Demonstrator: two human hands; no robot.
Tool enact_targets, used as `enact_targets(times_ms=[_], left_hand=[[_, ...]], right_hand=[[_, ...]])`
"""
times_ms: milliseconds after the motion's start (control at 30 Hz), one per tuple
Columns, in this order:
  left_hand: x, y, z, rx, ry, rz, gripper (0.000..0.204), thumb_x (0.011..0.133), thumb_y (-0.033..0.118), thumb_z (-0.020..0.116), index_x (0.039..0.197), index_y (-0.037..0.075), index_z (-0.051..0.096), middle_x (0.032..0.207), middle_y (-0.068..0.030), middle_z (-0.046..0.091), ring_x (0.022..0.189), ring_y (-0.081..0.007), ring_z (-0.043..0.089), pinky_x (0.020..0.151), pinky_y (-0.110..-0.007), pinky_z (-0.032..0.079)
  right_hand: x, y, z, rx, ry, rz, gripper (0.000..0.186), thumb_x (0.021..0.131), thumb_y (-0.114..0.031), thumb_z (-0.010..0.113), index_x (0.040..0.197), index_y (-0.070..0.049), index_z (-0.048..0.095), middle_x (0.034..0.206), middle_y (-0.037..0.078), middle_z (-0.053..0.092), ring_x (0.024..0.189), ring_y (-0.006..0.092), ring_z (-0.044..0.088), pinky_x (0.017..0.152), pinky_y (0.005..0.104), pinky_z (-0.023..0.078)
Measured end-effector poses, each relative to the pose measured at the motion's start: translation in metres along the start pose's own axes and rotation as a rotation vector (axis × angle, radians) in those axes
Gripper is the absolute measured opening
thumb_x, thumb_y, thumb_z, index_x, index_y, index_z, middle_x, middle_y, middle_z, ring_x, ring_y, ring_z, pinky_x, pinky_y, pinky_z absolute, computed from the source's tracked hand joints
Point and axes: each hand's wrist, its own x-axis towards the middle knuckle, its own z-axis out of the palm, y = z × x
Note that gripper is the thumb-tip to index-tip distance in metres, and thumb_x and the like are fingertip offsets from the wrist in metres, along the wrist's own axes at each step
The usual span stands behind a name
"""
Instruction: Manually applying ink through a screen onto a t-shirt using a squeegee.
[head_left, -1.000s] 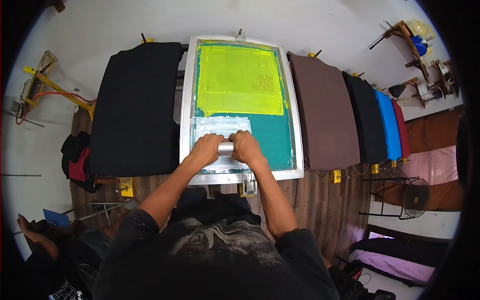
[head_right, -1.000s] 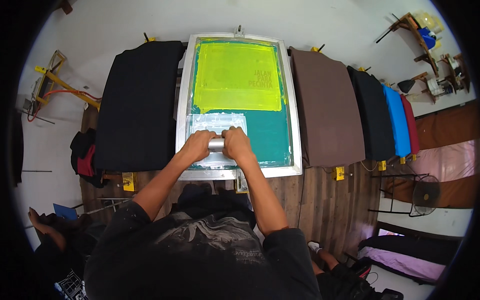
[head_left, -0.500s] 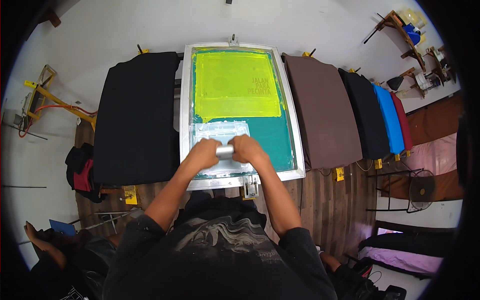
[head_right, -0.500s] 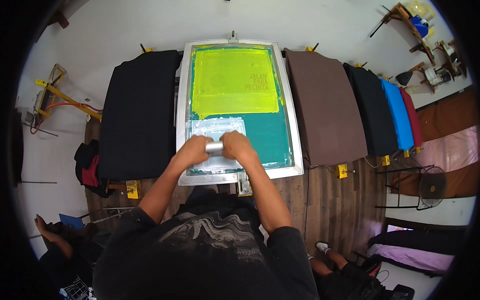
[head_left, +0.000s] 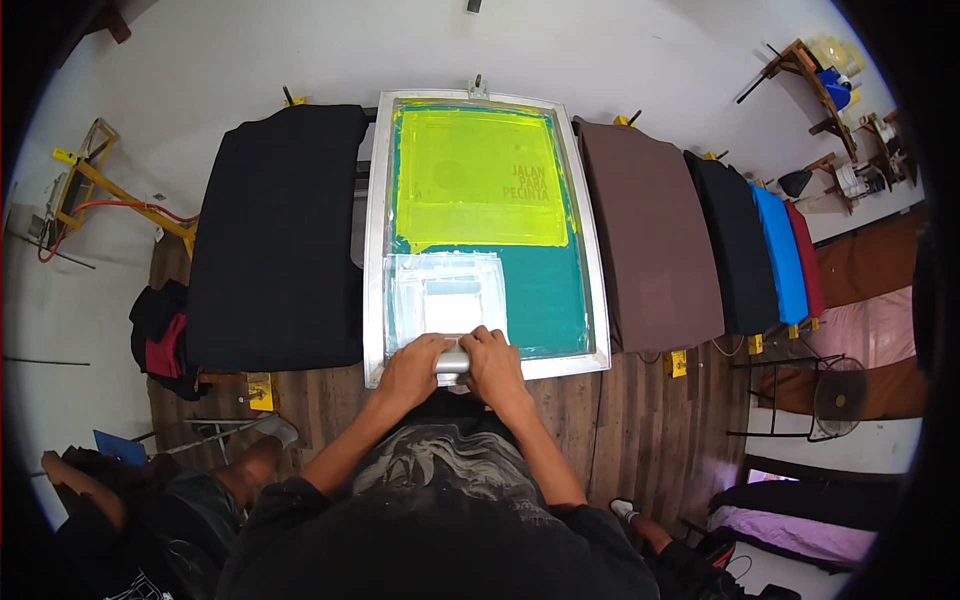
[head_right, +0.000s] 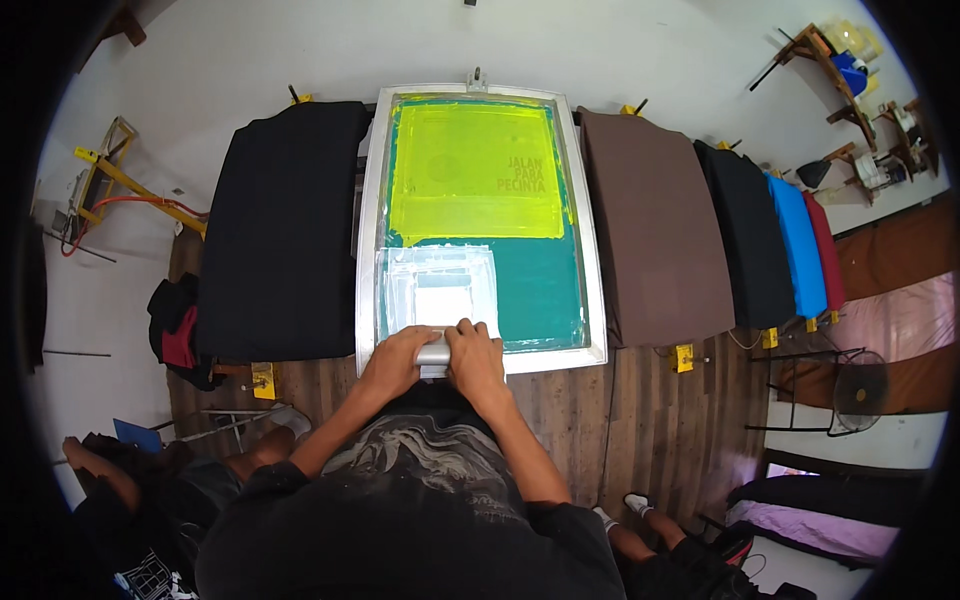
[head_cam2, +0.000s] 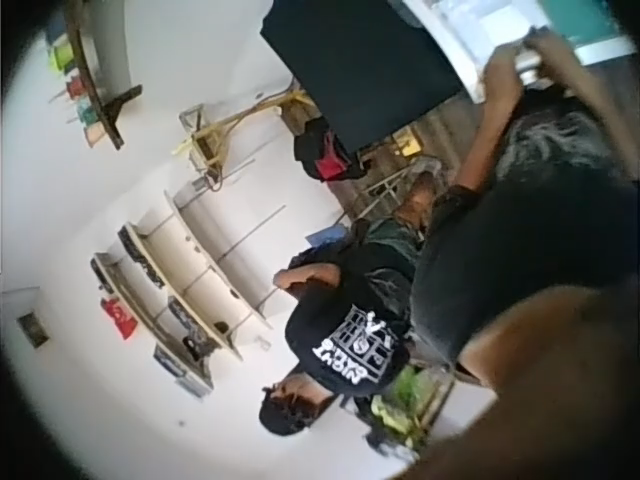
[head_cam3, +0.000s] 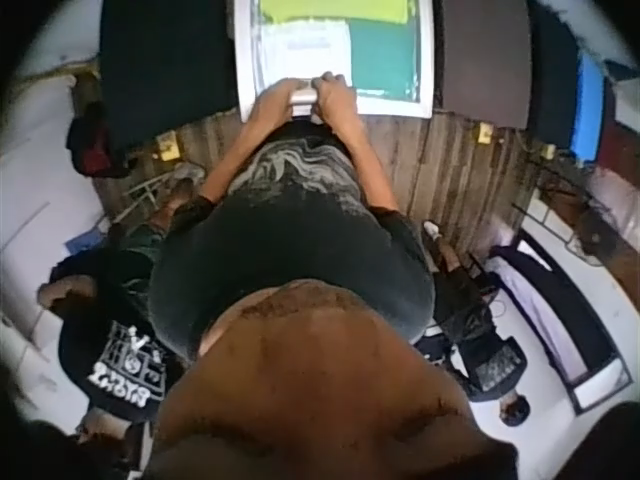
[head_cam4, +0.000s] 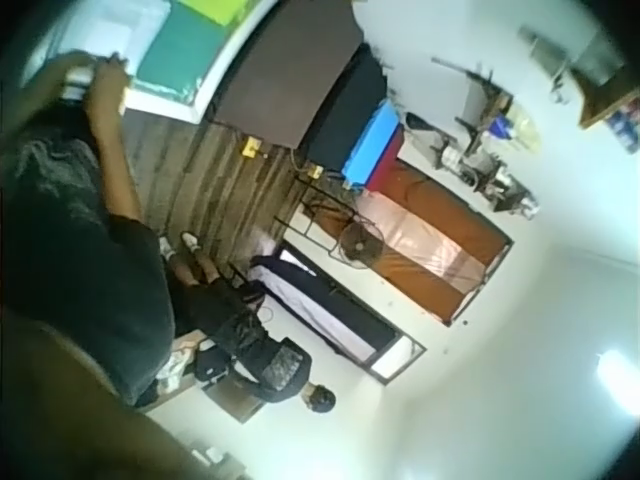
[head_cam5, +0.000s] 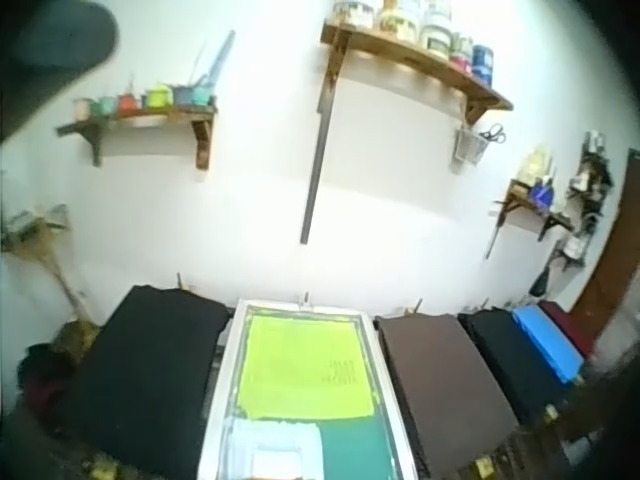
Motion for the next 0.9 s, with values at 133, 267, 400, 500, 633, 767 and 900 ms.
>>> enact_targets(times_ms=[133, 267, 400, 500, 633, 767, 900], left_hand=[[0.037, 0.008, -0.024, 0.073, -0.228, -0.133, 0.043, 0.069, -0.010, 0.059, 0.108, 0.004, 0.071, 0.100, -0.0209, 0.070, 0.097, -0.0380, 0.067, 0.091, -0.043, 0.051], [0.100, -0.028, -0.034, 0.142, -0.153, 0.003, 0.032, 0.069, -0.004, 0.066, 0.100, 0.005, 0.072, 0.094, -0.0212, 0.071, 0.090, -0.0379, 0.069, 0.082, -0.041, 0.054], [0.135, -0.025, -0.045, 0.216, -0.230, -0.145, 0.032, 0.069, -0.002, 0.066, 0.100, 0.004, 0.072, 0.093, -0.0230, 0.071, 0.089, -0.0391, 0.069, 0.082, -0.041, 0.054], [0.132, -0.024, -0.045, 0.225, -0.258, -0.159, 0.034, 0.070, -0.002, 0.065, 0.103, 0.005, 0.073, 0.095, -0.0235, 0.071, 0.091, -0.0393, 0.069, 0.084, -0.042, 0.054], [0.113, -0.021, -0.035, 0.208, -0.203, -0.072, 0.037, 0.071, -0.003, 0.064, 0.105, 0.007, 0.073, 0.096, -0.0237, 0.071, 0.093, -0.0397, 0.069, 0.087, -0.043, 0.054], [0.081, -0.008, -0.027, 0.175, -0.179, -0.066, 0.041, 0.075, -0.005, 0.065, 0.113, 0.011, 0.073, 0.097, -0.0250, 0.070, 0.092, -0.0412, 0.068, 0.087, -0.046, 0.055], [0.057, -0.001, -0.023, 0.166, -0.234, -0.088, 0.046, 0.073, -0.007, 0.062, 0.116, 0.009, 0.071, 0.094, -0.0259, 0.070, 0.090, -0.0420, 0.068, 0.085, -0.046, 0.055]], right_hand=[[0.032, 0.006, -0.021, -0.056, -0.092, -0.037, 0.035, 0.066, -0.008, 0.078, 0.100, -0.012, 0.070, 0.098, 0.013, 0.067, 0.092, 0.0354, 0.066, 0.077, 0.0476, 0.055], [0.109, 0.019, -0.035, -0.098, -0.192, 0.004, 0.029, 0.071, -0.009, 0.070, 0.100, -0.014, 0.071, 0.097, 0.012, 0.071, 0.093, 0.0335, 0.068, 0.079, 0.0455, 0.056], [0.155, 0.026, -0.040, -0.123, -0.354, 0.034, 0.034, 0.072, -0.010, 0.068, 0.104, -0.017, 0.073, 0.101, 0.012, 0.073, 0.095, 0.0313, 0.070, 0.081, 0.0427, 0.057], [0.158, 0.027, -0.039, -0.133, -0.437, 0.038, 0.038, 0.072, -0.011, 0.068, 0.109, -0.017, 0.074, 0.107, 0.013, 0.073, 0.097, 0.0296, 0.070, 0.083, 0.0404, 0.058], [0.133, 0.026, -0.027, -0.120, -0.357, 0.054, 0.032, 0.073, -0.010, 0.069, 0.105, -0.012, 0.074, 0.107, 0.014, 0.072, 0.101, 0.0306, 0.069, 0.085, 0.0408, 0.057], [0.088, 0.020, -0.018, -0.045, -0.170, 0.066, 0.023, 0.077, -0.007, 0.068, 0.099, -0.009, 0.073, 0.110, 0.014, 0.068, 0.105, 0.0332, 0.065, 0.087, 0.0426, 0.056], [0.056, 0.013, -0.012, 0.011, -0.124, 0.060, 0.018, 0.079, -0.007, 0.066, 0.096, -0.008, 0.072, 0.105, 0.014, 0.066, 0.101, 0.0338, 0.064, 0.085, 0.0442, 0.055]])
